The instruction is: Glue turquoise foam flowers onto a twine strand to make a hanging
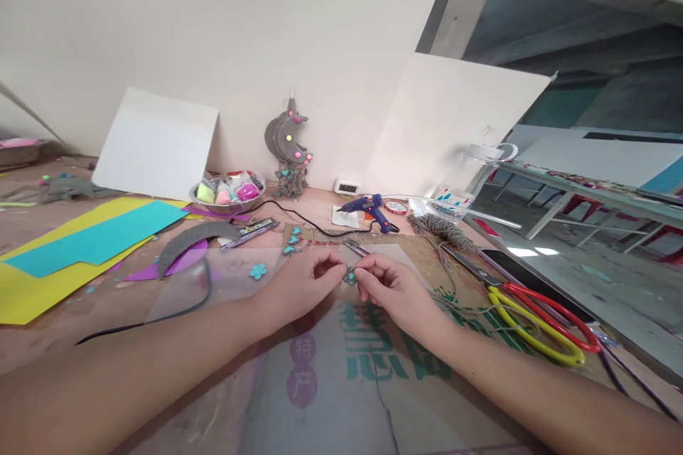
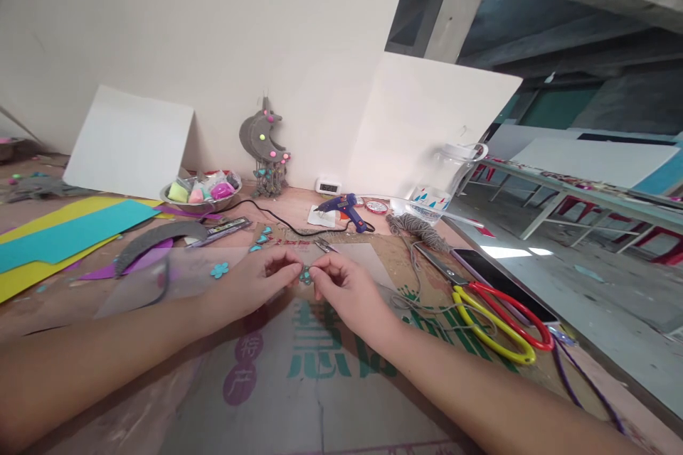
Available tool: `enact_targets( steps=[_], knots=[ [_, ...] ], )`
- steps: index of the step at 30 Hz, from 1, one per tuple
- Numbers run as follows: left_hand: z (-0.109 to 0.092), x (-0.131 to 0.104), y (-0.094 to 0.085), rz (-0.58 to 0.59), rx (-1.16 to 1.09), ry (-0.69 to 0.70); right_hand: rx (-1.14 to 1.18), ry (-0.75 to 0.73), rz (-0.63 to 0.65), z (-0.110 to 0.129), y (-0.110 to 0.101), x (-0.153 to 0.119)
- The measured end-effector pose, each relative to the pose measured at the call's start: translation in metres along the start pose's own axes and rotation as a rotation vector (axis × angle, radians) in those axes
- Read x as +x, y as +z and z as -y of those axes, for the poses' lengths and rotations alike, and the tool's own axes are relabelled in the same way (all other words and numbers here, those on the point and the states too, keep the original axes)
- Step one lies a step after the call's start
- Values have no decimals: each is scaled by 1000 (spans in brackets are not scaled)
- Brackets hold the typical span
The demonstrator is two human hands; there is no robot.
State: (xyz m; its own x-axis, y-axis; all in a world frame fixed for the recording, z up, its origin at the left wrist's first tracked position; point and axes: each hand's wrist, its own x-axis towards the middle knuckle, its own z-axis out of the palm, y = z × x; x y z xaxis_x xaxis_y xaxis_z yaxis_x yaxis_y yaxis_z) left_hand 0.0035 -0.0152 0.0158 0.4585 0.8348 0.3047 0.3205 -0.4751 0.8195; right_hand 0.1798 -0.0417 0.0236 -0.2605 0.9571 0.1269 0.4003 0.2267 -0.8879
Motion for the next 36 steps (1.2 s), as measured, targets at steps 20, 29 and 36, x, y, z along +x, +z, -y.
enact_targets(
  steps=[20, 29, 36],
  knots=[
    [-6, -2, -3, 2, 58, 10, -20, 9, 41, 2, 0, 0],
    [3, 2, -3, 20, 6, 35, -33, 7, 13, 1, 1, 1],
    [-3, -1, -2, 19, 9, -29, -48, 10, 21, 2, 0, 1]
  ],
)
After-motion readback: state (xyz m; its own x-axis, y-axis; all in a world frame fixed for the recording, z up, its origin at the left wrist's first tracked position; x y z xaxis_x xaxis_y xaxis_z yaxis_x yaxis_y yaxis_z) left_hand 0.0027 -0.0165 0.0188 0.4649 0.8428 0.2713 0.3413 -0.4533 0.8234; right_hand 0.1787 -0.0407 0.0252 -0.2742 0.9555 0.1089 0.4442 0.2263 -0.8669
